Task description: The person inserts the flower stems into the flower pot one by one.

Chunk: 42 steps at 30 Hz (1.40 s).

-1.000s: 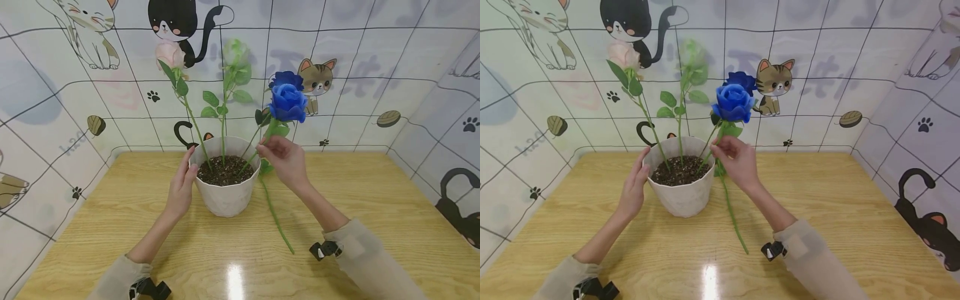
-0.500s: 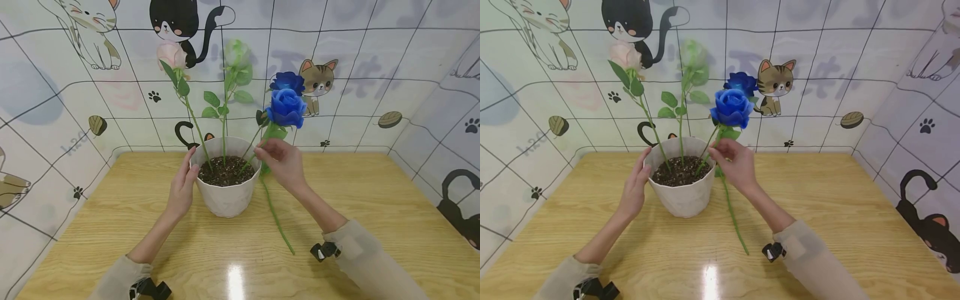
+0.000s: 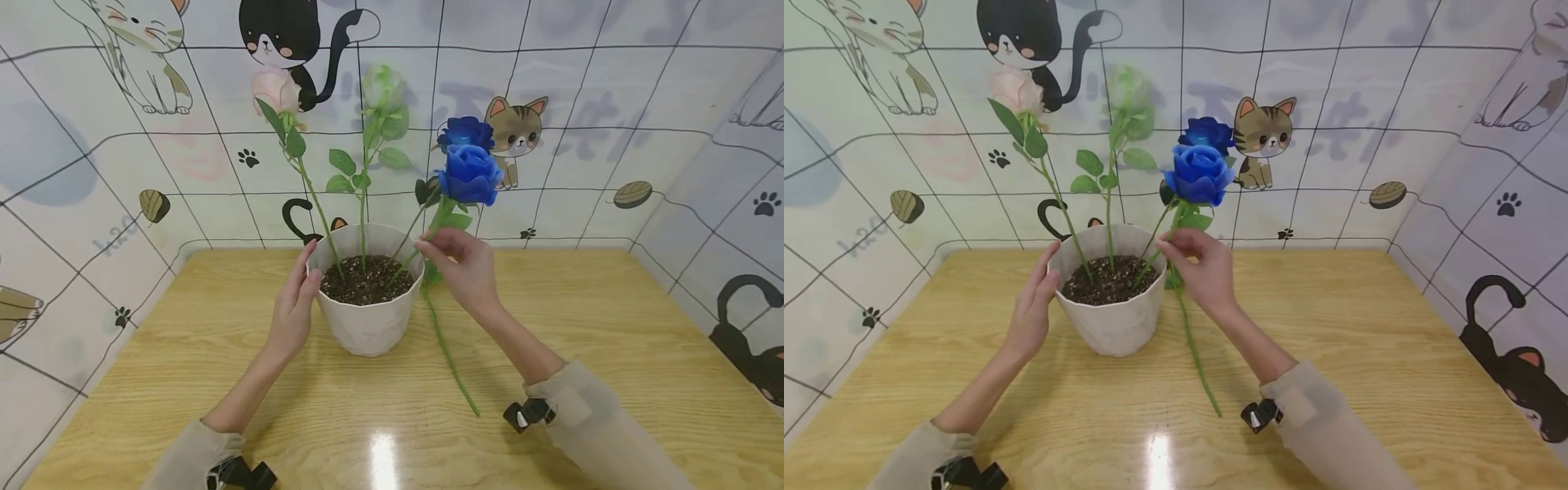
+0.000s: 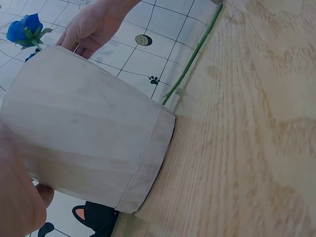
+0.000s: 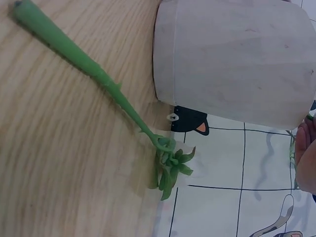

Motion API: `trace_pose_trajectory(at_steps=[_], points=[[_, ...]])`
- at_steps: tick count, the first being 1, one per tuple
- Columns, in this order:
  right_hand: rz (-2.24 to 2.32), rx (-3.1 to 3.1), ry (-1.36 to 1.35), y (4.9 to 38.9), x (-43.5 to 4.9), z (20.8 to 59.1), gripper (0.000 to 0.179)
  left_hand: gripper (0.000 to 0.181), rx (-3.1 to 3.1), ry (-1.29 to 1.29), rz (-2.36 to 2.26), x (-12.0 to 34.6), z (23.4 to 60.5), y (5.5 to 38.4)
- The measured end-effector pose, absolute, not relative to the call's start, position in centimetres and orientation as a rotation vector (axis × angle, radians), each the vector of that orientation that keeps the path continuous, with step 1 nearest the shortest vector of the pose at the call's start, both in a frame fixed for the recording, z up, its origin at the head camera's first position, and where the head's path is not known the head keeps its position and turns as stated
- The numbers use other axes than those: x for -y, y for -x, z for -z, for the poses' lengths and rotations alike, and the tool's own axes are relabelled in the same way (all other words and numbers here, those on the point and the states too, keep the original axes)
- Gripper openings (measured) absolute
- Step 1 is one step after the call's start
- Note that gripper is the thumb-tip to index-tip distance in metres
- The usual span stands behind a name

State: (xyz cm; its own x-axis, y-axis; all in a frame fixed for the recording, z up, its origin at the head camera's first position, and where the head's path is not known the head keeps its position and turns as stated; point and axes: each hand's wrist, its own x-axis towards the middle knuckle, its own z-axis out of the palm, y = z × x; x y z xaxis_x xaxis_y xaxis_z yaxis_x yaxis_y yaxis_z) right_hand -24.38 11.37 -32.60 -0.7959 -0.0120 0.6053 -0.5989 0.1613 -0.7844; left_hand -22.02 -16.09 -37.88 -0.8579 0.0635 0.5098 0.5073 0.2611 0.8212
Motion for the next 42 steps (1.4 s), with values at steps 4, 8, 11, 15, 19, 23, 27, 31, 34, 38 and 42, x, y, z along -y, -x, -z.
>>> trace_pose_trajectory(at_steps=[4,8,11,15,19,23,27,31,34,38,42], points=[[-1.742,1.948,-0.534,24.3,-11.6,33.1,0.013,0.051,2.159,0.518,1.636,16.1,37.9,22.0],[-1.831,1.888,-0.513,24.3,-11.7,33.8,0.016,0.051,2.154,0.522,1.647,16.2,37.9,22.0],[-1.896,1.832,-0.523,24.4,-11.7,34.2,0.016,0.051,2.151,0.522,1.649,16.2,37.9,21.9],[-1.916,1.793,-0.529,24.3,-11.6,34.4,0.017,0.050,2.143,0.525,1.656,16.1,37.9,22.0],[-1.912,1.782,-0.480,24.1,-11.5,34.3,0.021,0.050,2.135,0.533,1.664,16.1,38.0,22.0],[-1.915,1.782,-0.450,24.0,-11.6,34.4,0.023,0.051,2.126,0.544,1.671,16.0,37.9,22.0],[-1.944,1.762,-0.467,23.9,-11.9,34.5,0.023,0.051,2.126,0.545,1.665,15.9,37.9,22.0],[-1.965,1.741,-0.490,23.8,-12.4,34.5,0.023,0.051,2.129,0.542,1.656,15.8,37.8,22.0],[-1.966,1.730,-0.518,23.7,-12.7,34.5,0.021,0.051,2.132,0.540,1.655,15.8,37.8,22.0],[-1.958,1.719,-0.571,23.7,-13.3,34.5,0.017,0.051,2.133,0.533,1.660,15.9,37.8,22.0],[-1.957,1.709,-0.610,23.7,-13.8,34.6,0.014,0.051,2.132,0.530,1.665,15.9,37.8,21.9]])
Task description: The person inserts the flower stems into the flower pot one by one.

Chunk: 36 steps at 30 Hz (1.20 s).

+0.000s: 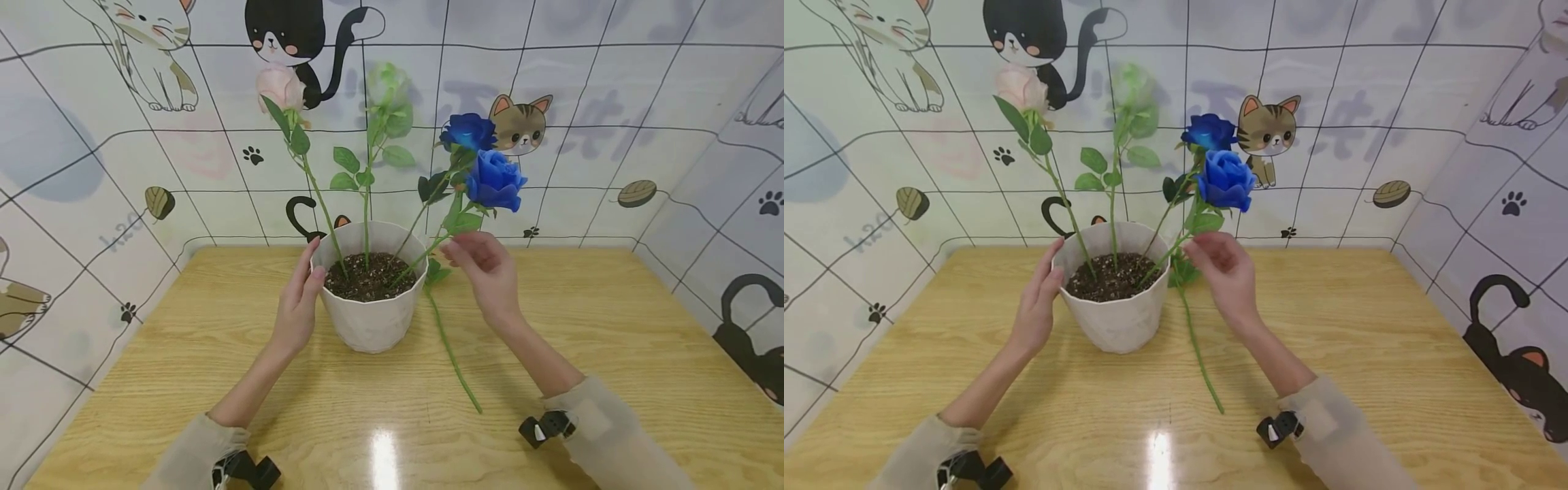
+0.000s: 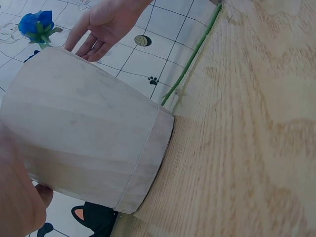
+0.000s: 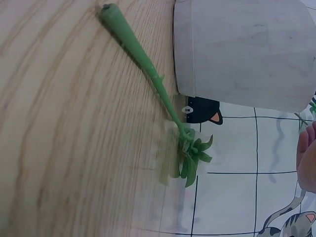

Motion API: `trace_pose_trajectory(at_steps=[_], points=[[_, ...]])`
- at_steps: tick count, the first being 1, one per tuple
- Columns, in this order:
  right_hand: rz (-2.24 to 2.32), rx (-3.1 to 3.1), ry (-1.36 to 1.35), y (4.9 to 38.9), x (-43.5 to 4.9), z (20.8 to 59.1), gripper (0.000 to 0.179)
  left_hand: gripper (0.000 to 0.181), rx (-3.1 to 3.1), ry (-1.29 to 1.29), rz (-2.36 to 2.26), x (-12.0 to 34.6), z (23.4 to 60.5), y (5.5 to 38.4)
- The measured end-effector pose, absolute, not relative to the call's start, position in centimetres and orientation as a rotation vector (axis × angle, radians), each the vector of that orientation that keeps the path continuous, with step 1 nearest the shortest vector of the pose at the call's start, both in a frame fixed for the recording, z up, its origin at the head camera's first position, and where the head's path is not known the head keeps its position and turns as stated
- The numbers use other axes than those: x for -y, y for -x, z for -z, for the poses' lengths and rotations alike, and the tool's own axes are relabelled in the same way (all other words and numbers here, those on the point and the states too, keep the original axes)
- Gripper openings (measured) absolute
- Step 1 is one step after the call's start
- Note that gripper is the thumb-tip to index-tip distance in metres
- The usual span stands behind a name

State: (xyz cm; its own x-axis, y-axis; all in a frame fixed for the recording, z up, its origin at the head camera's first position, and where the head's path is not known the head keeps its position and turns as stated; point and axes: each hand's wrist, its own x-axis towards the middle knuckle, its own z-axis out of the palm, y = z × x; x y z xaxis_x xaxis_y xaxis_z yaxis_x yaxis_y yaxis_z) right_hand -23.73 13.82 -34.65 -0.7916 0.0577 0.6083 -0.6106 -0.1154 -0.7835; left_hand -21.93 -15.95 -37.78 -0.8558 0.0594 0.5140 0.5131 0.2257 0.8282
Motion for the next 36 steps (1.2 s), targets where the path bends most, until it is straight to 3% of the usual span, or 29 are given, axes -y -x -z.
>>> trace_pose_trajectory(at_steps=[12,36], points=[[-1.944,1.779,-0.529,23.0,-15.4,34.7,0.013,0.051,2.129,0.532,1.672,16.0,37.7,21.9],[-1.957,2.161,-0.402,23.6,-20.3,35.9,0.030,0.051,2.137,0.522,1.664,15.9,37.7,21.9]])
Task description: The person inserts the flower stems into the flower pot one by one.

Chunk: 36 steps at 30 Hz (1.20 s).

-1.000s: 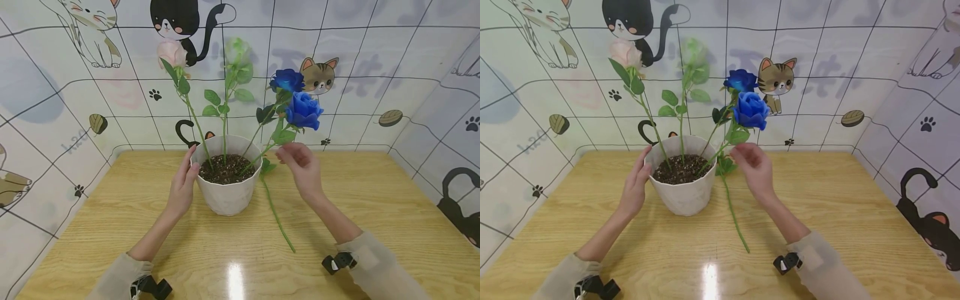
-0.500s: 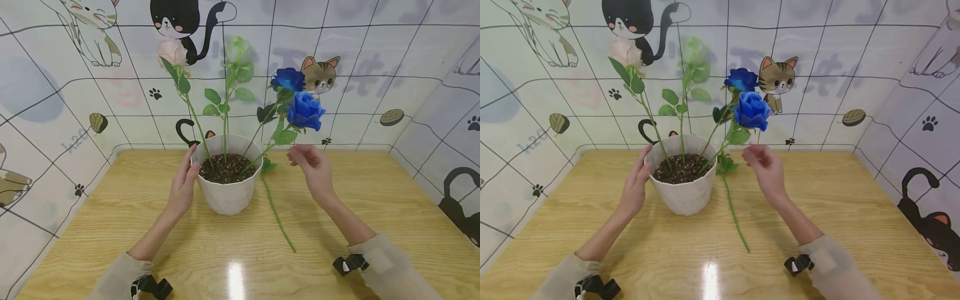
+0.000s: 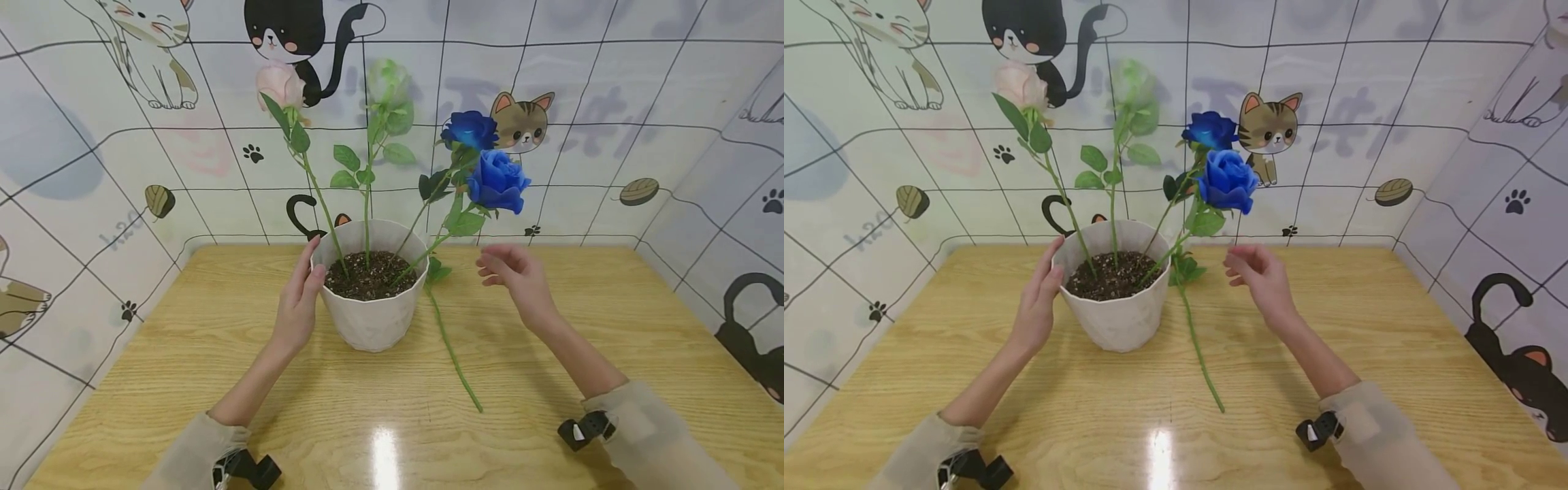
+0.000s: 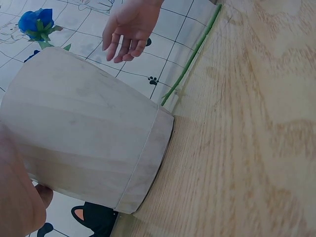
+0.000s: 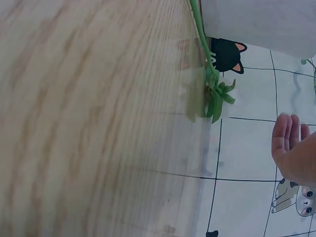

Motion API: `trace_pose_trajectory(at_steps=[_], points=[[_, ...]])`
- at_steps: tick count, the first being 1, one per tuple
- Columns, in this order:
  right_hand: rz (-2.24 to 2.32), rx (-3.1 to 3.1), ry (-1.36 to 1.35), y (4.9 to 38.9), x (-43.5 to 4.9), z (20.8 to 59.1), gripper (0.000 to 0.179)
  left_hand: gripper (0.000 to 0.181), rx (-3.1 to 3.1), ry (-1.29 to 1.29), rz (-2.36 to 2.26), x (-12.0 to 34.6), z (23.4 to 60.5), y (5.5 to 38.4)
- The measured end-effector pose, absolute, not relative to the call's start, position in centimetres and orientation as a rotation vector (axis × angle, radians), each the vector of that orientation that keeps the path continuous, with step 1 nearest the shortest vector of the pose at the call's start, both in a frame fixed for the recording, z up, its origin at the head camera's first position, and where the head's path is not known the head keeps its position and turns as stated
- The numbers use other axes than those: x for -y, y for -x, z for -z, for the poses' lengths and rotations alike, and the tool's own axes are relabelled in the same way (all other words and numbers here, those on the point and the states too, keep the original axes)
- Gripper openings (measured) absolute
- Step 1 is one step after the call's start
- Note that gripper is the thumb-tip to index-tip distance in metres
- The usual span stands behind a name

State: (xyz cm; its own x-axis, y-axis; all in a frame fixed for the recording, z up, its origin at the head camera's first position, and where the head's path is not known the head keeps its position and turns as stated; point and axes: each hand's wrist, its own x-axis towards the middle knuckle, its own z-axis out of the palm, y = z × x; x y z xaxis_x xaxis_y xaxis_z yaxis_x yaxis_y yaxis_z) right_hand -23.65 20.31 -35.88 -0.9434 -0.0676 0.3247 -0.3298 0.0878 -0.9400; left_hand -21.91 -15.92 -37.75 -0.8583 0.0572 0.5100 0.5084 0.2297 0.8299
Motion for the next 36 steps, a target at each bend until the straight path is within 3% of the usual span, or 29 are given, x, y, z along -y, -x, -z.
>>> trace_pose_trajectory(at_steps=[14,36], points=[[-1.960,2.488,-0.235,24.9,-20.4,37.3,0.042,0.051,2.133,0.539,1.655,15.9,37.8,21.9],[-1.910,2.791,-0.339,25.8,-18.1,38.6,0.043,0.051,2.139,0.529,1.663,15.9,37.8,22.0]])
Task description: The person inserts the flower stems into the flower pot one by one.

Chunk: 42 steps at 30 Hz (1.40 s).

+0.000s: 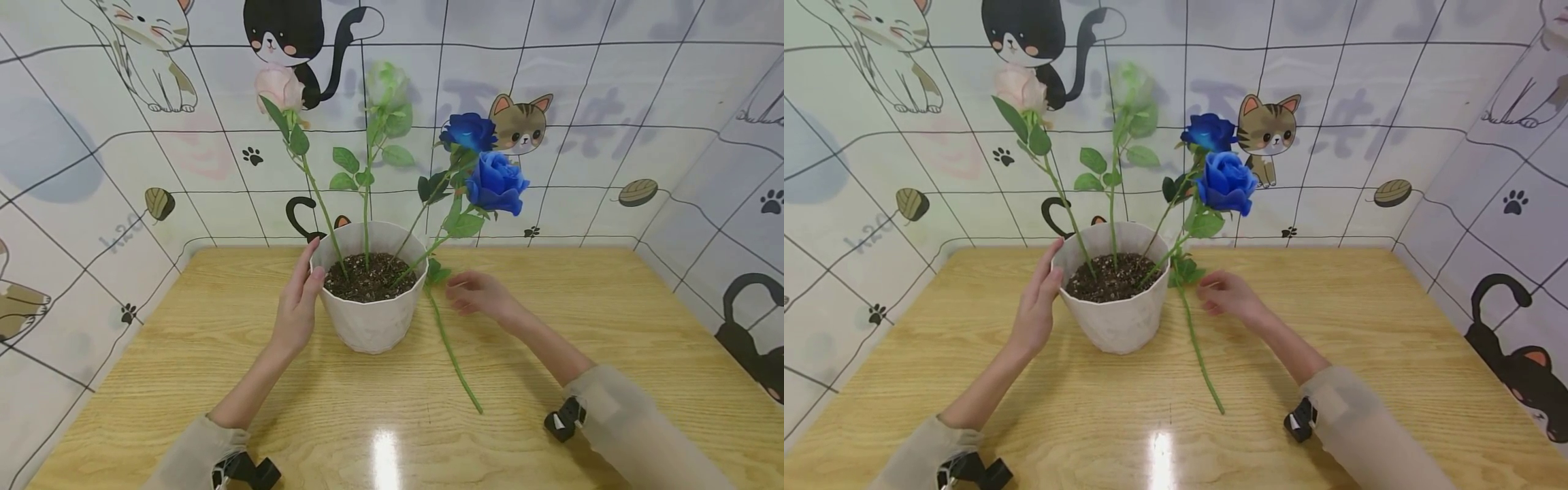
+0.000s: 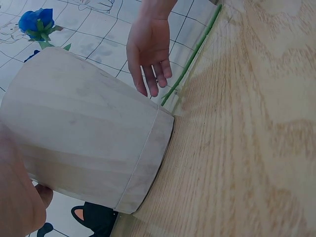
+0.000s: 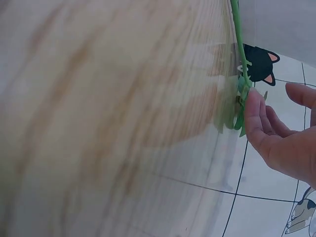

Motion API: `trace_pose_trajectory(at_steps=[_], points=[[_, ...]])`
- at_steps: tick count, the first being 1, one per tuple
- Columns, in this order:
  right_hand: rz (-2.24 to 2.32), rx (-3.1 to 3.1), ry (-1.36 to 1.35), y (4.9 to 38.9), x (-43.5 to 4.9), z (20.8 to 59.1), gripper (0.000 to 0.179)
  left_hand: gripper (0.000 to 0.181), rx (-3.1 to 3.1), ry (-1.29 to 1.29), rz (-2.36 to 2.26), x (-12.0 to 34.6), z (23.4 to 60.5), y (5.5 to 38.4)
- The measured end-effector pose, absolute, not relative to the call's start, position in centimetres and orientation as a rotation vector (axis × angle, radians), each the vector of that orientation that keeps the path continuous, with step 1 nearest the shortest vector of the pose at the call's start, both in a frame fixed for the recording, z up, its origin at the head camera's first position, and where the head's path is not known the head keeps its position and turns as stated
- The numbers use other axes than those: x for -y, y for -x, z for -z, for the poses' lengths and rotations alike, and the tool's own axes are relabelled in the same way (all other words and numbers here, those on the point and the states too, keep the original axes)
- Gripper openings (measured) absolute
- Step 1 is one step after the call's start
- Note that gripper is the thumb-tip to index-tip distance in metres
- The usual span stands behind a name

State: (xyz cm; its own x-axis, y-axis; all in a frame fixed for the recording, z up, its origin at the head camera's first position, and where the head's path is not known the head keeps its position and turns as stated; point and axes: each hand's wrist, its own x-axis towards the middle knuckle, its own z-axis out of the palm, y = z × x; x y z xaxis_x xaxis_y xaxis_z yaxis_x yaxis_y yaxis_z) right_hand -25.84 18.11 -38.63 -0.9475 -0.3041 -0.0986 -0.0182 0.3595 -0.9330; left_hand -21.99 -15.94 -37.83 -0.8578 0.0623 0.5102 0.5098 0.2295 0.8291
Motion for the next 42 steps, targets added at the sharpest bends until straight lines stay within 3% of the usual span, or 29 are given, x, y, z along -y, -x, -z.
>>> trace_pose_trajectory(at_steps=[16,35,42], points=[[1.512,-2.311,0.355,26.5,-16.0,39.6,0.041,0.052,2.130,0.533,1.664,16.0,37.9,21.9],[1.362,-2.467,0.267,27.0,-14.4,39.9,0.019,0.052,2.114,0.541,1.717,16.0,37.8,21.9],[1.416,-2.370,0.297,26.8,-15.0,39.4,0.024,0.051,2.122,0.542,1.687,16.0,37.8,22.0]])
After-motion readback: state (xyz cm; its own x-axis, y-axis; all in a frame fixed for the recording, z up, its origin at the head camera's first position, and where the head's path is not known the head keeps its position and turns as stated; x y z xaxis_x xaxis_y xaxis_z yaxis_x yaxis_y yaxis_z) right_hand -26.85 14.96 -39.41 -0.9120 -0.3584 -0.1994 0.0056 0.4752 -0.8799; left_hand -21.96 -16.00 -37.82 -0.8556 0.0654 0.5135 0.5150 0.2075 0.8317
